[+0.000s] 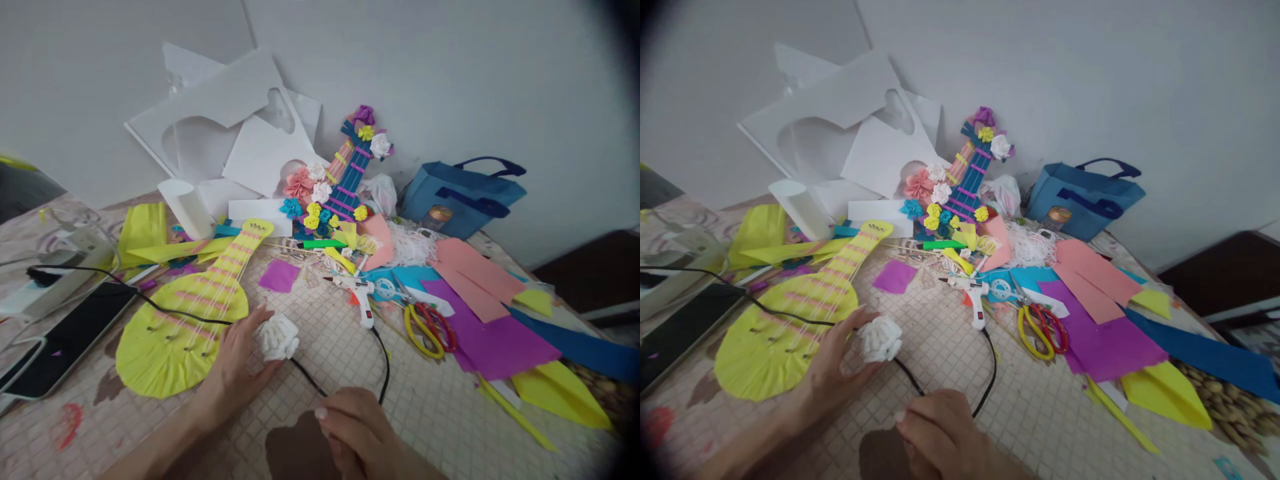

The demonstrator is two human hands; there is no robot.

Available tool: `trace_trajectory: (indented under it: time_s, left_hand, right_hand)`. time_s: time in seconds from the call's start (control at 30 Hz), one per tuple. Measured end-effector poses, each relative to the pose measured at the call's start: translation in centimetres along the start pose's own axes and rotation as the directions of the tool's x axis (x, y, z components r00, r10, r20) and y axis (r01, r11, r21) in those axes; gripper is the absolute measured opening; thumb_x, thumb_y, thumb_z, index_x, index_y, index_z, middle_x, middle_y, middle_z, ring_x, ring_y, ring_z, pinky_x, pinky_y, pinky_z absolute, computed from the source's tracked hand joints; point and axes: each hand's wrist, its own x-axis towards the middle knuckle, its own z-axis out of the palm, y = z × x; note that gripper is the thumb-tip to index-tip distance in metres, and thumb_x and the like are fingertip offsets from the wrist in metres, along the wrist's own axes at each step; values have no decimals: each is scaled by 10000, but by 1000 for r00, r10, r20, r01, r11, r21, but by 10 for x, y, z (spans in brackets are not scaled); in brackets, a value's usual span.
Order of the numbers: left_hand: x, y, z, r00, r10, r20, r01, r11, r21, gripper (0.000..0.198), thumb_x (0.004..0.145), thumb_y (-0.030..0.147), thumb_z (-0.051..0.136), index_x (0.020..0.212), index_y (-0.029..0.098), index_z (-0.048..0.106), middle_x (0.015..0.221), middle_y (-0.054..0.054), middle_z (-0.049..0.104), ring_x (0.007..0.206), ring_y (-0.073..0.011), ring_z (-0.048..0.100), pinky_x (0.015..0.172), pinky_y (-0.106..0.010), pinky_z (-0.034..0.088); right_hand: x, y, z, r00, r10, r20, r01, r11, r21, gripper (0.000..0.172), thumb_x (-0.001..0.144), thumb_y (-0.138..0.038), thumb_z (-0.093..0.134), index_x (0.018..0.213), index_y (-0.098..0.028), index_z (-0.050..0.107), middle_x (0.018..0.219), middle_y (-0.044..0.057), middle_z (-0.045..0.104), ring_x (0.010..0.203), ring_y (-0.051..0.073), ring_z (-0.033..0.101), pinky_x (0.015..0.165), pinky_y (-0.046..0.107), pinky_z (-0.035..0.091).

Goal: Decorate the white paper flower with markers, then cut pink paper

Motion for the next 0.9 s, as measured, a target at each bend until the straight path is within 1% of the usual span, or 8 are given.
trace_trajectory:
  time_s: [0.23, 0.37, 0.4, 0.47, 0.53, 0.57, 0.73, 0.9]
  left_hand:
    - [9, -11, -11, 991, 63, -118, -49, 991, 123, 702, 804, 243, 664, 1398, 163, 298, 1175, -144, 618, 1087, -293, 579, 911, -438, 459]
    - [8, -9, -14, 992, 61, -108, -49, 992, 118, 686, 800, 266, 663, 1387, 180, 318, 1179, -140, 614, 1072, -304, 580, 904, -455, 462]
    - [8, -7, -15, 994, 62, -94, -52, 993, 109, 679, 802, 265, 659, 1385, 191, 319, 1181, -137, 614, 1064, -299, 583, 895, -450, 466]
    - [6, -3, -15, 996, 60, -70, -54, 995, 85, 675, 806, 244, 650, 1387, 209, 309, 1186, -136, 613, 1060, -290, 583, 886, -441, 468]
    - [4, 0, -15, 996, 63, -68, -59, 996, 64, 682, 802, 221, 648, 1389, 217, 302, 1195, -139, 608, 1072, -286, 575, 897, -441, 460]
    - [3, 1, -15, 996, 65, -68, -61, 997, 55, 688, 798, 216, 650, 1390, 218, 299, 1202, -140, 603, 1081, -287, 570, 907, -445, 453]
    - [-1, 6, -13, 997, 60, -47, -60, 998, -10, 659, 805, 212, 630, 1381, 216, 310, 1223, -138, 586, 1123, -289, 548, 932, -450, 437]
    - [-6, 14, -14, 998, 62, 15, -61, 995, -80, 660, 816, 219, 601, 1393, 204, 283, 1255, -147, 573, 1168, -298, 528, 952, -472, 426]
  right_hand:
    - [-1, 2, 8, 982, 189, -23, -188, 982, 22, 263, 871, -98, 464, 1100, -187, 556, 840, 56, 711, 761, 152, 675, 689, 254, 533]
    - [0, 29, 1, 957, 282, -70, -282, 959, 18, 180, 874, -117, 450, 975, -213, 564, 717, 6, 649, 603, 117, 597, 560, 220, 469]
    - [1, 41, -3, 920, 372, -122, -379, 925, -35, 153, 883, -134, 446, 944, -214, 562, 705, 4, 628, 580, 120, 570, 543, 227, 452]
    - [0, 69, -13, 788, 556, -265, -606, 776, -175, 96, 881, -218, 486, 937, -200, 562, 770, 26, 623, 588, 134, 536, 574, 260, 447]
    - [-1, 97, -20, 700, 665, -261, -713, 626, -316, 172, 845, -351, 549, 886, -184, 557, 788, 46, 611, 619, 160, 521, 637, 306, 436]
    - [-2, 109, -22, 668, 716, -203, -730, 578, -366, 211, 837, -398, 548, 832, -187, 546, 758, 46, 603, 654, 179, 531, 661, 317, 426]
    - [-1, 132, -21, 631, 762, -144, -744, 541, -392, 229, 756, -346, 588, 618, -222, 455, 581, 21, 519, 678, 225, 534, 654, 321, 385]
    - [7, 125, -29, 603, 795, -66, -773, 561, -297, 145, 786, -318, 533, 707, -198, 514, 638, 33, 596, 616, 199, 568, 606, 305, 419]
